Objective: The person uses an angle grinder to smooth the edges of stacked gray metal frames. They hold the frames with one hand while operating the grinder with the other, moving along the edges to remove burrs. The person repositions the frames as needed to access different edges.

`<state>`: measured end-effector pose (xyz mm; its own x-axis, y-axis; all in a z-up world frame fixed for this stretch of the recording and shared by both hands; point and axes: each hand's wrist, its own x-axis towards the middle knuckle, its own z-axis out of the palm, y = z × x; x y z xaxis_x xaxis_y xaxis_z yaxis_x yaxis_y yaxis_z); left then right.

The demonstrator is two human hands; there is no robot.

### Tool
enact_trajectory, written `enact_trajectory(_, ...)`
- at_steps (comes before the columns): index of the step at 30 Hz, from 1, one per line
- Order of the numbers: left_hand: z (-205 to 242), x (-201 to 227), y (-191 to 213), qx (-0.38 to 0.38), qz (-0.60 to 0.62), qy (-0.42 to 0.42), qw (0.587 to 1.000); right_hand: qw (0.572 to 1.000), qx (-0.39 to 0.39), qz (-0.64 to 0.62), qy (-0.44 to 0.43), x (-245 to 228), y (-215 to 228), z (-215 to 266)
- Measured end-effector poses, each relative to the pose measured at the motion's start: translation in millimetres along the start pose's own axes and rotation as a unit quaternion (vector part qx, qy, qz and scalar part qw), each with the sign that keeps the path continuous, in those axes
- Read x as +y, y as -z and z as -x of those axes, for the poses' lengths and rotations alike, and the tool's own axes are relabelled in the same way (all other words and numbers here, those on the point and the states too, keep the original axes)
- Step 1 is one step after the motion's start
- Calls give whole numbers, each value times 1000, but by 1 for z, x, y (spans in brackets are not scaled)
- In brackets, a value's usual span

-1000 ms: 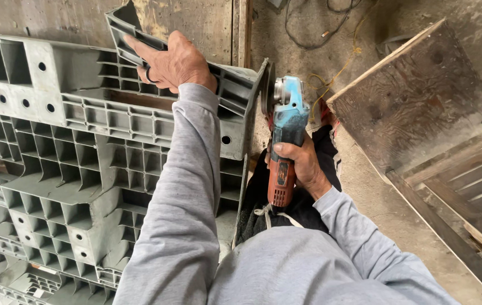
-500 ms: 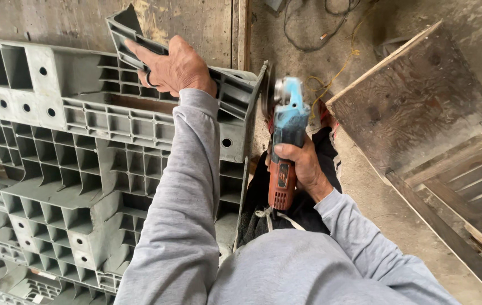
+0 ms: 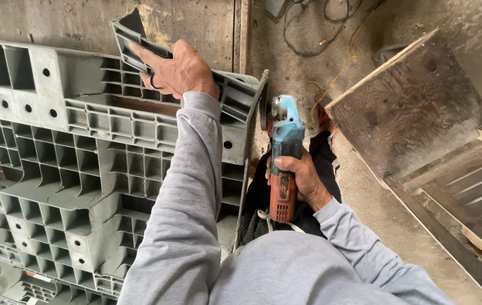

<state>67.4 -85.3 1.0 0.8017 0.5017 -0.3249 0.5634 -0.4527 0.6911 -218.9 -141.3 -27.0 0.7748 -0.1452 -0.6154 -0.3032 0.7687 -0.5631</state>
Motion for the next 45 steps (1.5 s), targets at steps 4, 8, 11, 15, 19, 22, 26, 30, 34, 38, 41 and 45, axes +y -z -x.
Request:
enact_trajectory(4, -1, 0, -1, -14, 29, 19, 999, 1000, 10, -6, 1, -3, 3, 0)
enact_trajectory(8, -2, -11, -1, 21, 18, -45, 999, 999, -1, -27, 27, -8, 6, -3)
enact_trajectory(11, 0, -9, -2, -3, 46, -25, 999, 999, 23, -29, -5, -10, 2, -4)
enact_trajectory(15, 0, -7, 1, -15, 48, -7, 999, 1000, 5, -21, -10, -6, 0, -1)
enact_trajectory(19, -1, -7, 0, 4, 41, -33, 999, 1000, 6, -21, 10, -4, 9, -5)
enact_trajectory(22, 0, -5, 0, 9, 25, -26, 999, 1000, 9, -25, 5, 0, 6, -6)
enact_trajectory(26, 1, -3, 1, -7, 32, 4, 999, 999, 9, -30, -19, 4, -1, -1)
enact_trajectory(30, -3, -7, -2, -3, 29, -7, 1000, 1000, 12, -8, 7, -2, 0, 1)
enact_trajectory(34, -2, -10, -5, 25, 11, -54, 998, 999, 18, 3, 30, -3, -5, 5)
enact_trajectory(38, -1, -6, -3, 1, 36, -20, 999, 999, 25, 18, 7, -3, -14, 9)
enact_trajectory(41, -2, -9, -3, -2, 46, -25, 999, 999, 34, 25, 7, -2, -10, 8)
enact_trajectory(45, -4, -13, -6, 36, -16, -62, 997, 999, 10, 28, 46, 1, -7, 8)
